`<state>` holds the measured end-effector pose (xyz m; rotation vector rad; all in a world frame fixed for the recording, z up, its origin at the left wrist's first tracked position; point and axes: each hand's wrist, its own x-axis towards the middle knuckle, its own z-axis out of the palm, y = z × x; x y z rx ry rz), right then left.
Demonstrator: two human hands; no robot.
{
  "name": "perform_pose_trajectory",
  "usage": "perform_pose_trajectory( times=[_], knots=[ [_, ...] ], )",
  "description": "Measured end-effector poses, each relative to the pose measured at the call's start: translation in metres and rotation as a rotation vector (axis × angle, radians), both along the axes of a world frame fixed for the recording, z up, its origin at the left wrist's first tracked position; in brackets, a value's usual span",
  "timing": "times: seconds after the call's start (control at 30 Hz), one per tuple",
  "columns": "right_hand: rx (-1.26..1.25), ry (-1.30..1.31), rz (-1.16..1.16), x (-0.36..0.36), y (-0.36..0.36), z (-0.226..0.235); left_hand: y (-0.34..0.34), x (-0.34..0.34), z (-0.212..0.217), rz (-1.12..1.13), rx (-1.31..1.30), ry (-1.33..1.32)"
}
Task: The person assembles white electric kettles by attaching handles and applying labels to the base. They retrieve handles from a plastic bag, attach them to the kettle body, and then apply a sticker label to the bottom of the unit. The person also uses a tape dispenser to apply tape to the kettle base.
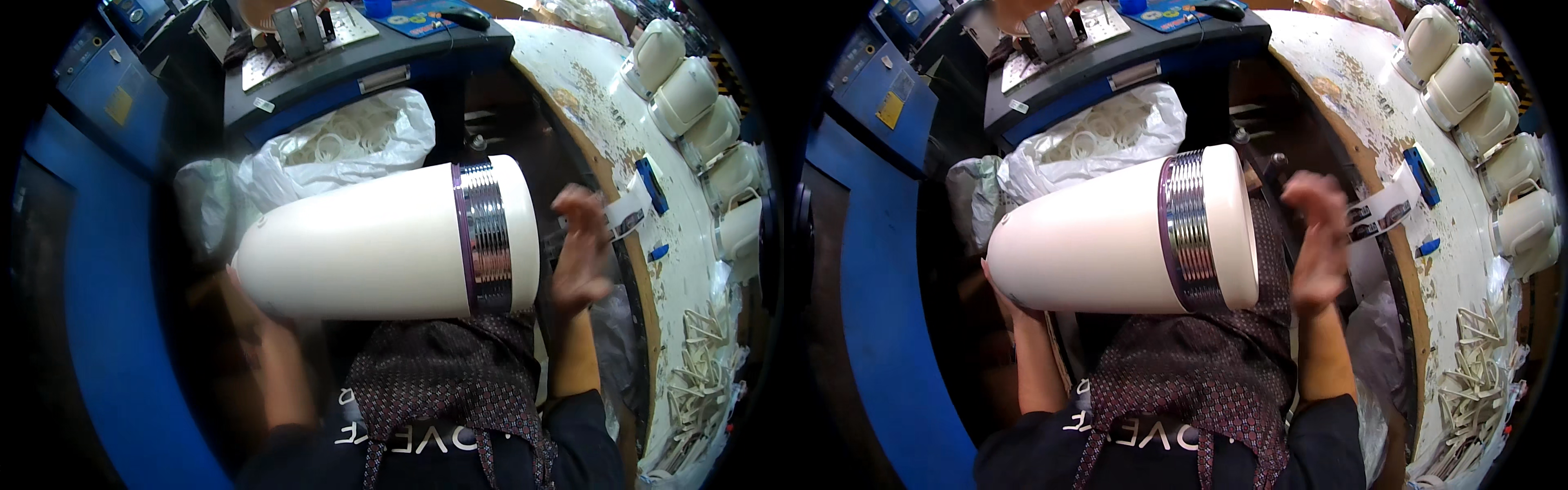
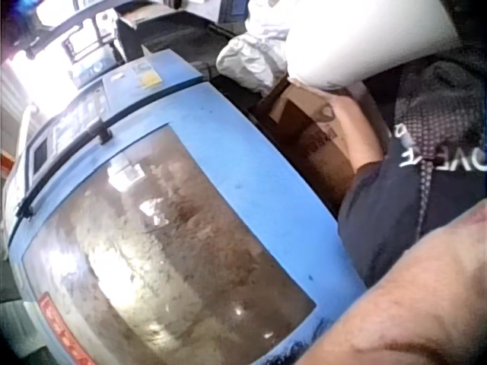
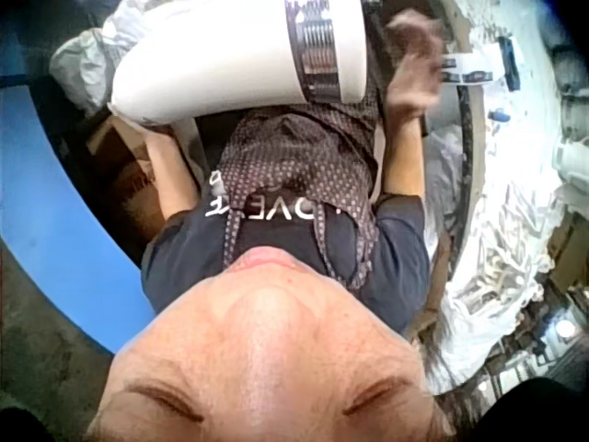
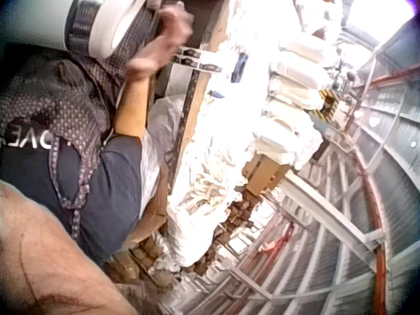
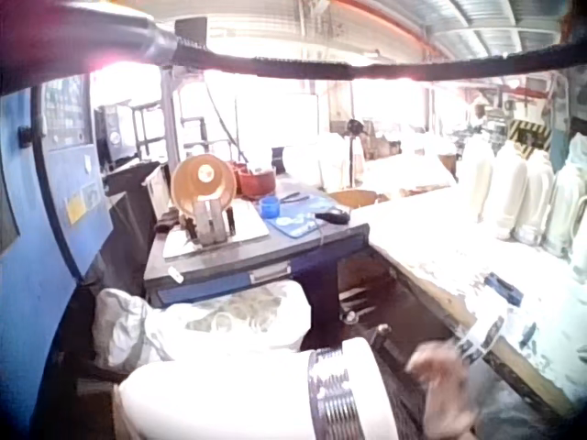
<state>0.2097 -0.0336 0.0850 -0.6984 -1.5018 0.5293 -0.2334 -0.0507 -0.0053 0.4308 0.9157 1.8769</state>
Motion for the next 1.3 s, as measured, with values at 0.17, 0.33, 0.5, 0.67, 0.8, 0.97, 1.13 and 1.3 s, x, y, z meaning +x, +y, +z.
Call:
perform_pose_trajectory(
  times=[0.17, 0.33, 0.5, 0.67, 0.8, 0.97, 1.13, 1.3],
  knots=[
    [-0.271, 0.122, 0.283, -0.052, 0.009, 0.007, 0.003, 0.011, -0.013, -0.137, -0.030, -0.087],
    [-0.230, 0.194, 0.067, -0.040, 0.013, -0.002, 0.000, 0.006, -0.023, -0.114, 0.017, -0.122],
    [0.263, -0.422, -0.160, -0.005, -0.023, -0.022, 0.005, 0.023, -0.018, -0.065, -0.126, 0.026],
    [-0.147, -0.101, -0.337, -0.014, -0.017, -0.002, 0.006, 0.041, 0.020, 0.026, -0.176, 0.397],
    [0.000, -0.134, -0.181, -0.041, -0.033, 0.004, 0.014, 0.014, 0.023, 0.037, -0.083, 0.285],
    [0.518, -0.165, -0.476, -0.012, -0.048, -0.008, -0.015, 0.124, 0.077, 0.059, -0.072, 0.452],
    [-1.001, 0.227, 0.199, 0.032, 0.034, -0.041, -0.005, 0.131, 0.171, 0.369, 0.704, 1.478],
    [-1.183, -0.054, 0.602, -0.018, 0.036, -0.120, -0.014, 0.196, 0.269, -1.090, 1.653, 0.834]
  ],
)
